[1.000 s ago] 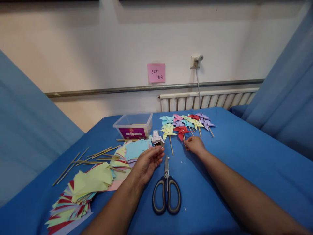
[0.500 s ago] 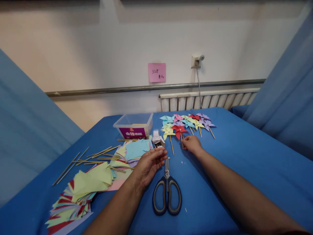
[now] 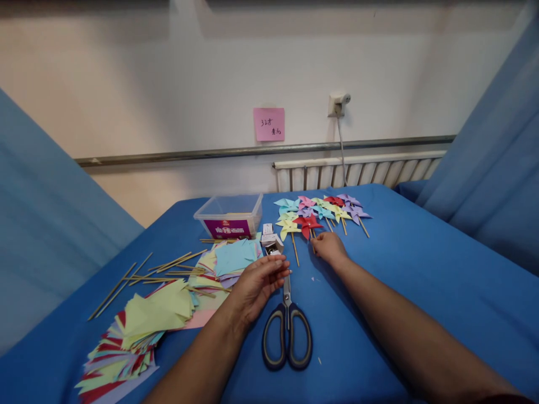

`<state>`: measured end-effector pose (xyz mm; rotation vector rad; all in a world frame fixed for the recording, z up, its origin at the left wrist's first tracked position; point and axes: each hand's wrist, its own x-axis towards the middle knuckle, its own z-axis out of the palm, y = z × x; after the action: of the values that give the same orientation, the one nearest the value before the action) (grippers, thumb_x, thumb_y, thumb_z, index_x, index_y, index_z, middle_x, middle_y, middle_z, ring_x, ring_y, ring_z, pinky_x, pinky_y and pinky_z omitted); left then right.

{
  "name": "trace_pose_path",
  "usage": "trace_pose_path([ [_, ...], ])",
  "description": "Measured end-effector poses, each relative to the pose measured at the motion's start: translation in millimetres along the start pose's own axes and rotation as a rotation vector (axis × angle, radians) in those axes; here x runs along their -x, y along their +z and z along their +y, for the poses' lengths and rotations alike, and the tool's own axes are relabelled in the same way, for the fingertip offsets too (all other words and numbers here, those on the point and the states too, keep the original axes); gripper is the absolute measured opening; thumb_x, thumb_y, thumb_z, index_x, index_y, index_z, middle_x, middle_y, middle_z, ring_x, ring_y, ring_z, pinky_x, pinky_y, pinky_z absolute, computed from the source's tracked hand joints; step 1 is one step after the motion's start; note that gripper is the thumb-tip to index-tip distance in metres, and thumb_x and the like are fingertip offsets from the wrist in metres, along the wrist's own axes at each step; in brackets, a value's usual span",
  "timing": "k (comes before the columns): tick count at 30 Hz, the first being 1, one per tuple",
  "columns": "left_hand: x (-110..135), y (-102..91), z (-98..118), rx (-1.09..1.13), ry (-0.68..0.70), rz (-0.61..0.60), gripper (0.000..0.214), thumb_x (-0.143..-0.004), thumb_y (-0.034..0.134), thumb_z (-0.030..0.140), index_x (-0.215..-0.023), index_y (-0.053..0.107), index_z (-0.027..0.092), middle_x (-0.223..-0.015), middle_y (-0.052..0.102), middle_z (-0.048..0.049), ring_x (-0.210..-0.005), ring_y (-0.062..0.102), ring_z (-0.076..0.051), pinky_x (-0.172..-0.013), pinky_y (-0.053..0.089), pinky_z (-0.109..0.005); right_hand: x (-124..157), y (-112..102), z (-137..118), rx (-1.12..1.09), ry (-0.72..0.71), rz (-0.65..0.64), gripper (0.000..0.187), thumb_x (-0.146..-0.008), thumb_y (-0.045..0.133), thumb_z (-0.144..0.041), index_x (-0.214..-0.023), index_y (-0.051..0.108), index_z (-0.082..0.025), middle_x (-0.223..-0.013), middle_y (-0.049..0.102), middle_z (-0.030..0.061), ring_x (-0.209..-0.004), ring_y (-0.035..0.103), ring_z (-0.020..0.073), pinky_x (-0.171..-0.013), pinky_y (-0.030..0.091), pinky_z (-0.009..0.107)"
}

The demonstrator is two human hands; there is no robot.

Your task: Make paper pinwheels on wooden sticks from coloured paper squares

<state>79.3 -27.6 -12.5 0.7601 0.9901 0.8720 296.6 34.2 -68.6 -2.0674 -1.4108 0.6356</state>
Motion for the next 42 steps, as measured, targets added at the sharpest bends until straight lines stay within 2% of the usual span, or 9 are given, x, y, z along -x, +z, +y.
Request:
trace_pose_path([
  [7, -1.1, -0.2, -2.1, -0.011, -0.008, -0.008, 0.022, -0.072, 0.076, 0.015, -0.093, 0.071, 0.013, -0.087, 0.073, -0.0078, -0.074, 0.068, -0.014, -0.066, 0.052, -0.022, 1.7, 0.3, -2.3, 0.081, -0.021, 0.031, 0.033, -0.087, 0.054, -0.040, -0.063, 0.069, -0.022, -0.070, 0.072, 0.0062, -0.069, 0.065, 0.0201, -0.055, 0.035, 0.027],
  [16, -0.9, 0.0, -0.8, -0.050, -0.030, -0.004, 0.022, -0.073, 0.077, 0.016, -0.093, 0.070, 0.013, -0.087, 0.073, -0.0068, -0.075, 0.068, -0.013, -0.066, 0.051, -0.021, 5.1, 3.6, -0.7, 0.099, -0.051, 0.038, 0.021, -0.084, 0.061, -0.037, -0.075, 0.071, -0.021, -0.077, 0.073, 0.0056, -0.075, 0.065, 0.0195, -0.060, 0.037, 0.026],
  [21, -2.0, -0.3, -3.5, -0.086, -0.007, 0.003, 0.021, -0.073, 0.076, 0.016, -0.093, 0.069, 0.014, -0.087, 0.073, -0.0071, -0.071, 0.067, -0.011, -0.065, 0.050, -0.020, 8.7, 3.5, 1.2, 0.085, -0.084, 0.046, 0.018, -0.084, 0.061, -0.033, -0.073, 0.068, -0.021, -0.077, 0.072, 0.0049, -0.071, 0.064, 0.0189, -0.057, 0.034, 0.027],
  [25, -7.0, -3.2, -7.6, -0.124, 0.022, -0.036, 0.023, -0.071, 0.078, 0.020, -0.092, 0.069, 0.013, -0.086, 0.073, -0.0081, -0.068, 0.065, -0.010, -0.061, 0.047, -0.020, 10.8, 3.3, 2.4, 0.074, -0.107, 0.060, 0.016, -0.083, 0.062, -0.031, -0.071, 0.066, -0.022, -0.074, 0.070, 0.0038, -0.068, 0.061, 0.0179, -0.056, 0.032, 0.027],
  [30, -7.4, -1.2, -12.3, -0.282, 0.106, -0.044, 0.023, -0.070, 0.075, 0.020, -0.089, 0.067, 0.013, -0.083, 0.072, -0.0093, -0.062, 0.063, -0.012, -0.056, 0.046, -0.021, 18.2, 0.8, 2.3, 0.054, -0.150, 0.070, 0.016, -0.085, 0.058, -0.028, -0.071, 0.062, -0.021, -0.071, 0.068, 0.0021, -0.065, 0.058, 0.0162, -0.056, 0.030, 0.026],
  [34, -1.8, 3.7, -10.8, -0.466, 0.190, -0.054, 0.020, -0.070, 0.072, 0.023, -0.086, 0.065, 0.014, -0.074, 0.070, -0.0065, -0.049, 0.058, -0.011, -0.049, 0.042, -0.023, 41.7, -1.0, -4.5, -0.017, -0.239, 0.062, 0.016, -0.086, 0.057, -0.032, -0.074, 0.059, -0.021, -0.067, 0.066, -0.0006, -0.062, 0.057, 0.0148, -0.057, 0.032, 0.025],
  [37, -0.4, -1.9, 0.0, -0.599, 0.354, 0.038, 0.018, -0.068, 0.073, 0.027, -0.080, 0.067, 0.015, -0.066, 0.068, -0.0041, -0.049, 0.056, -0.013, -0.051, 0.042, -0.025, 70.7, 0.1, -13.1, -0.161, -0.336, -0.001, 0.018, -0.086, 0.056, -0.034, -0.073, 0.058, -0.022, -0.064, 0.064, -0.0025, -0.059, 0.057, 0.0141, -0.056, 0.033, 0.025],
  [40, -2.6, -19.6, 18.5, -0.768, 0.574, 0.285, 0.016, -0.070, 0.072, 0.031, -0.080, 0.071, 0.019, -0.072, 0.069, -0.0044, -0.067, 0.063, -0.019, -0.064, 0.045, -0.028, 95.7, 3.3, -20.1, -0.245, -0.429, -0.067, 0.015, -0.085, 0.056, -0.035, -0.076, 0.059, -0.023, -0.065, 0.064, -0.0033, -0.059, 0.057, 0.0139, -0.055, 0.035, 0.024],
  [42, -5.1, -34.8, 30.7, -0.955, 0.612, 0.424, 0.019, -0.069, 0.072, 0.032, -0.086, 0.072, 0.022, -0.084, 0.072, -0.0064, -0.083, 0.065, -0.024, -0.076, 0.046, -0.031, 102.6, 6.2, -21.2, -0.246, -0.453, -0.106, 0.015, -0.085, 0.057, -0.034, -0.075, 0.059, -0.023, -0.065, 0.064, -0.0031, -0.059, 0.056, 0.0139, -0.054, 0.035, 0.024],
])
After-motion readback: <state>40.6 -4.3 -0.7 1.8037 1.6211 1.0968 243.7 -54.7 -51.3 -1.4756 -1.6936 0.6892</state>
